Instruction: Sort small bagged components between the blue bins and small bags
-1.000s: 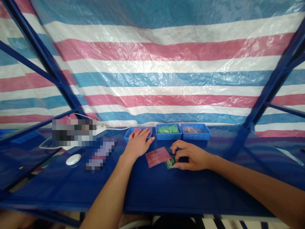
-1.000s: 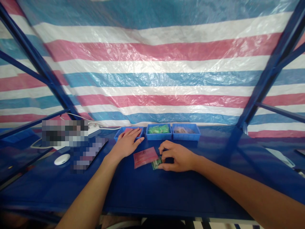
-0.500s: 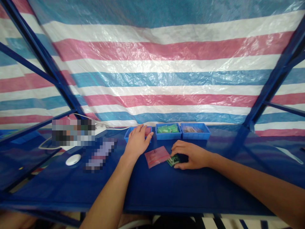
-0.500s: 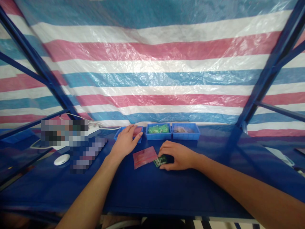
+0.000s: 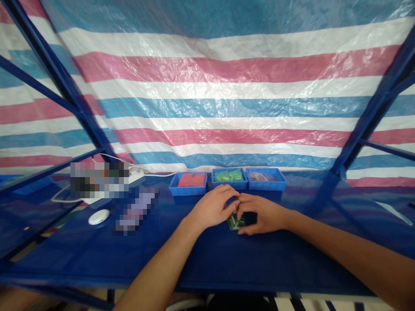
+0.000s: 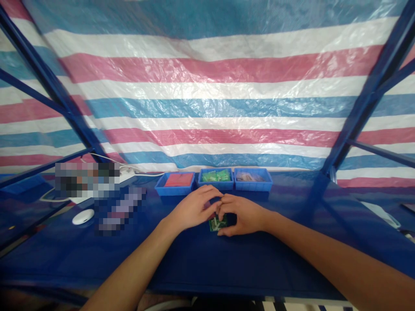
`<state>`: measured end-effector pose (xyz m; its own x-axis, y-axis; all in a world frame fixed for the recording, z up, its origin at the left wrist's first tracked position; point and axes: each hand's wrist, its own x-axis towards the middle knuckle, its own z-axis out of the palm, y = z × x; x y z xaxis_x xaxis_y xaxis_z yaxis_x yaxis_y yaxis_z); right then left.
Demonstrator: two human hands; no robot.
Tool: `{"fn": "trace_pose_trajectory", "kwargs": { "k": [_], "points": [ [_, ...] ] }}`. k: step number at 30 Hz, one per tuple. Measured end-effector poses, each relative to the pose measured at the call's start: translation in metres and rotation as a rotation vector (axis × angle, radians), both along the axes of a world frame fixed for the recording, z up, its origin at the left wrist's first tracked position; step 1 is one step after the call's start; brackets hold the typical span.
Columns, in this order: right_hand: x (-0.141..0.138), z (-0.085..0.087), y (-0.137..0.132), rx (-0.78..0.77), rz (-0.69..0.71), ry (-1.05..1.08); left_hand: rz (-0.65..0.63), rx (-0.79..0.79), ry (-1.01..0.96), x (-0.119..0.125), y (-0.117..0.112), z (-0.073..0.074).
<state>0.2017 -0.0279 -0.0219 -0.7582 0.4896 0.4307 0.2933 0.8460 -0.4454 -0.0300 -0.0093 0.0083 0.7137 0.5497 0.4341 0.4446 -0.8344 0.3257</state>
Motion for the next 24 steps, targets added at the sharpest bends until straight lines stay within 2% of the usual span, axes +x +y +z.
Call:
{"fn": "trace_pose_trajectory", "kwargs": {
  "k": [4, 10, 17, 20, 24],
  "points": [
    [-0.001, -0.001, 0.0, 0.006, -0.034, 0.013, 0.033, -0.091, 0.029, 0.002, 0.0, -0.005],
    [-0.002, -0.003, 0.001, 0.056, -0.069, 0.014, 0.028, -0.158, 0.061, 0.001, 0.003, -0.001],
    [0.004, -0.009, 0.009, 0.066, -0.279, 0.073, 0.075, -0.139, 0.02, 0.0, 0.003, 0.002],
    [0.005, -0.011, 0.015, -0.103, -0.349, 0.247, 0.045, -0.14, -0.057, 0.001, 0.0, 0.003],
    [0.003, -0.015, 0.02, -0.498, -0.326, 0.519, 0.017, -0.169, -0.124, 0.005, -0.002, 0.003]
  ]
}}
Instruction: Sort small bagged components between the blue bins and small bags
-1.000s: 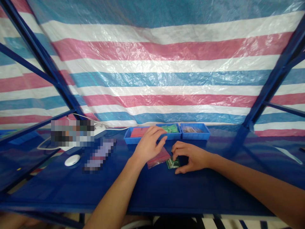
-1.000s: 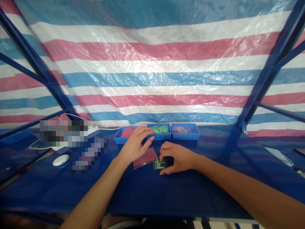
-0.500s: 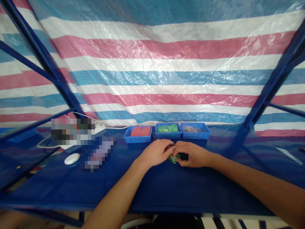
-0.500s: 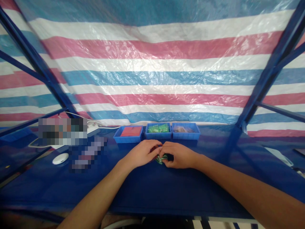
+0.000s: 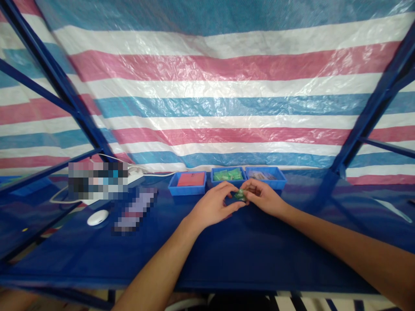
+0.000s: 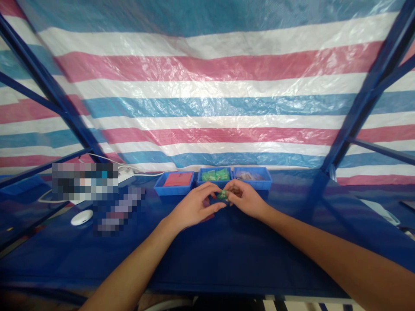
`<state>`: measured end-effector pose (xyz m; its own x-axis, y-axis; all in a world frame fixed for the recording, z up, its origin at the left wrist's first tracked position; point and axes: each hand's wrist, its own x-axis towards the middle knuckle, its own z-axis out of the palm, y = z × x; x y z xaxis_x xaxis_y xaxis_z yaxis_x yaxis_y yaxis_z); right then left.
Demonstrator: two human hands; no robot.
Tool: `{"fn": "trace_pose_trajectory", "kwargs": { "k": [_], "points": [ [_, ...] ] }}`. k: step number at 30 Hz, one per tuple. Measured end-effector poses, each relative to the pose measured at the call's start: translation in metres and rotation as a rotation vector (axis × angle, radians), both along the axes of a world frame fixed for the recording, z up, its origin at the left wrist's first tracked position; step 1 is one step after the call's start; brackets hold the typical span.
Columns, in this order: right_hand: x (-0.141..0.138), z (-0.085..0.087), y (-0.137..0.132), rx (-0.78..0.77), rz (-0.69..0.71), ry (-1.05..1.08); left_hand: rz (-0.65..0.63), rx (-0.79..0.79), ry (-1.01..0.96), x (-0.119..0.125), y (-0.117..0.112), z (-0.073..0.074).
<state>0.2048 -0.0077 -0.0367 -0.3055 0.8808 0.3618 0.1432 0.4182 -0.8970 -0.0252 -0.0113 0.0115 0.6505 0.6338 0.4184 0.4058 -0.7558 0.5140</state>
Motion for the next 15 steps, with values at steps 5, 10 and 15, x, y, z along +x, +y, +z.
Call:
{"fn": "trace_pose_trajectory", "kwargs": {
  "k": [5, 10, 15],
  "points": [
    [-0.005, -0.001, -0.002, -0.126, 0.056, 0.13, 0.032, -0.083, -0.097, 0.002, 0.006, -0.006],
    [-0.004, -0.004, -0.001, -0.164, 0.085, 0.186, 0.032, -0.215, -0.195, 0.003, 0.011, -0.012],
    [-0.003, -0.009, 0.003, -0.211, 0.108, 0.182, 0.016, -0.299, -0.254, 0.004, 0.012, -0.018]
  ]
}}
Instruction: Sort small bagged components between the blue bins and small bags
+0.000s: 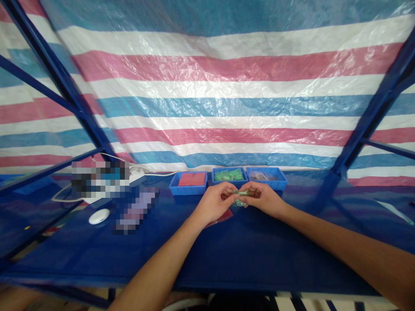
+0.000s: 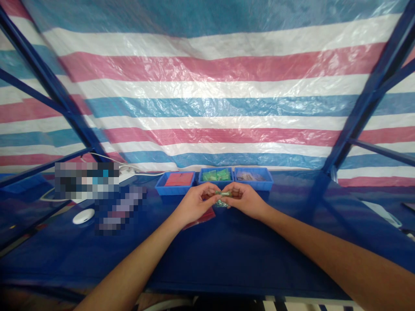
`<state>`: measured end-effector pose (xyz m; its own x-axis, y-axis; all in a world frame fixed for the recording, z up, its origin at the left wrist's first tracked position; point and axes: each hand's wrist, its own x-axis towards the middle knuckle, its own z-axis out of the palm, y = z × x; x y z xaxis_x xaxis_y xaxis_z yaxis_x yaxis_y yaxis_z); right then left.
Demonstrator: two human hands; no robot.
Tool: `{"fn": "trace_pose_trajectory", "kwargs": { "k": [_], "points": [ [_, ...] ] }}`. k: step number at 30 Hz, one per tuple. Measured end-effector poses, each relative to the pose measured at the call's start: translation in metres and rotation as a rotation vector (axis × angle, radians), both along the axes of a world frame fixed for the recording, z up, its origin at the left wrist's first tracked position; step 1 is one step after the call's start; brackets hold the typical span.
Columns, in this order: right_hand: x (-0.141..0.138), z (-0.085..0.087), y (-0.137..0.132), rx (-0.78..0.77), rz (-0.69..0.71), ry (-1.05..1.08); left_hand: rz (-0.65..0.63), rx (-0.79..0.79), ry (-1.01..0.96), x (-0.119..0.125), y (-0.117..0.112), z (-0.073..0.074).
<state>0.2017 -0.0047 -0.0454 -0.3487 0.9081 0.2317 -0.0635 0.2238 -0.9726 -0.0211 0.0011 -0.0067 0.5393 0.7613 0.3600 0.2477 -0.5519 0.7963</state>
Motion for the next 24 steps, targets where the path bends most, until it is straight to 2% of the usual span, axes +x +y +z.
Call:
{"fn": "trace_pose_trajectory", "kwargs": {
  "k": [11, 13, 17, 20, 24],
  "points": [
    [-0.006, 0.013, -0.009, 0.028, -0.013, -0.035, -0.061, -0.111, -0.119, 0.005, 0.002, -0.008],
    [-0.005, 0.011, -0.006, 0.037, -0.037, -0.037, -0.015, -0.064, -0.108, 0.006, 0.004, -0.009],
    [-0.001, 0.001, 0.003, 0.052, -0.177, -0.04, 0.154, 0.211, 0.011, 0.004, 0.004, -0.005],
    [0.001, -0.003, 0.005, 0.065, -0.234, -0.035, 0.112, 0.305, 0.118, 0.002, -0.002, 0.002],
    [-0.003, 0.001, -0.002, 0.069, -0.129, 0.006, 0.046, 0.306, 0.182, 0.003, -0.011, 0.009]
  ]
}}
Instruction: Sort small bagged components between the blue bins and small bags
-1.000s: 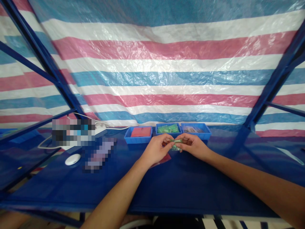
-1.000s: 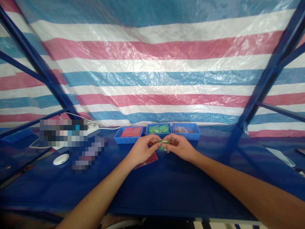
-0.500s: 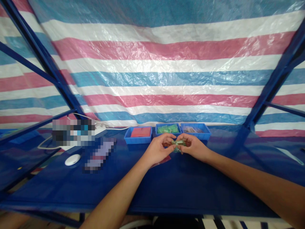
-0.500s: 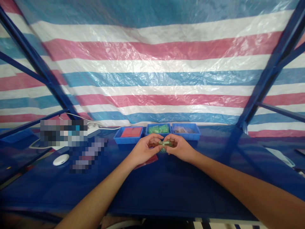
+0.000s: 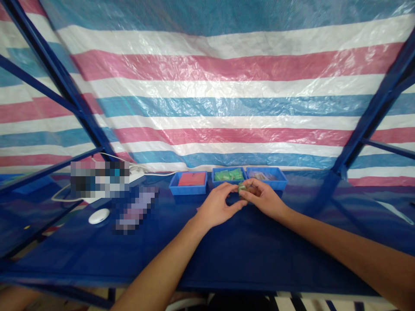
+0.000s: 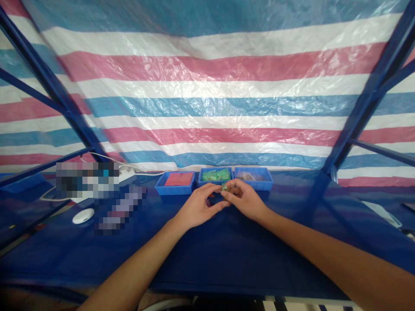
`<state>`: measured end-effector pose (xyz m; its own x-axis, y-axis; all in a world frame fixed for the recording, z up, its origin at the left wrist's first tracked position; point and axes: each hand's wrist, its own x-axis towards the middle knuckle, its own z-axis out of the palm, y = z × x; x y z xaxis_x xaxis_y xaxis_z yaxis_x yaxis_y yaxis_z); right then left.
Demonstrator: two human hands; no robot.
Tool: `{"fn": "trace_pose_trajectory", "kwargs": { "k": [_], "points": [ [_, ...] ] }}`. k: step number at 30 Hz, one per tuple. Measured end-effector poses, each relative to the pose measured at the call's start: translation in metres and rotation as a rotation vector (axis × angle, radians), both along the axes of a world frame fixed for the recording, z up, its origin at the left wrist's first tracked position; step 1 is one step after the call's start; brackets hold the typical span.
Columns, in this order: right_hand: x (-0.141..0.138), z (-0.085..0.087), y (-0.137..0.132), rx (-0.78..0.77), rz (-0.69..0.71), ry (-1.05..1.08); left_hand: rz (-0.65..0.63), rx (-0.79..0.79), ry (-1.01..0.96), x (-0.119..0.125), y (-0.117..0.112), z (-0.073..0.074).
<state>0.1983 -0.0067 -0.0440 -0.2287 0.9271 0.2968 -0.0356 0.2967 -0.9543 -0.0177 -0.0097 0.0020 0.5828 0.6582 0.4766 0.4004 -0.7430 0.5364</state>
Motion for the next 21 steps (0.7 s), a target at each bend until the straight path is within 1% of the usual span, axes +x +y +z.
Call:
{"fn": "trace_pose_trajectory", "kwargs": {
  "k": [4, 7, 10, 12, 14, 16, 19, 21],
  "points": [
    [-0.006, 0.008, -0.007, 0.007, 0.056, 0.002, 0.055, -0.006, 0.028, -0.001, 0.004, -0.001],
    [-0.006, 0.007, -0.005, 0.032, 0.008, 0.012, 0.101, -0.046, -0.027, -0.003, 0.01, -0.006],
    [-0.003, 0.003, -0.001, 0.058, -0.063, 0.027, 0.155, -0.131, -0.105, -0.003, 0.013, -0.01],
    [0.0, 0.0, 0.001, 0.06, -0.057, 0.016, 0.123, -0.194, -0.144, -0.002, 0.011, -0.011],
    [0.002, -0.001, 0.001, 0.058, -0.005, -0.032, 0.052, -0.239, -0.158, -0.001, 0.008, -0.011],
    [0.003, 0.0, 0.0, 0.071, 0.036, -0.081, 0.015, -0.249, -0.153, -0.001, 0.006, -0.01],
    [0.003, 0.002, 0.0, 0.086, 0.003, -0.085, 0.03, -0.229, -0.144, -0.001, 0.007, -0.012],
    [0.003, 0.003, 0.002, 0.063, -0.04, -0.071, 0.044, -0.215, -0.148, -0.001, 0.01, -0.014]
  ]
}}
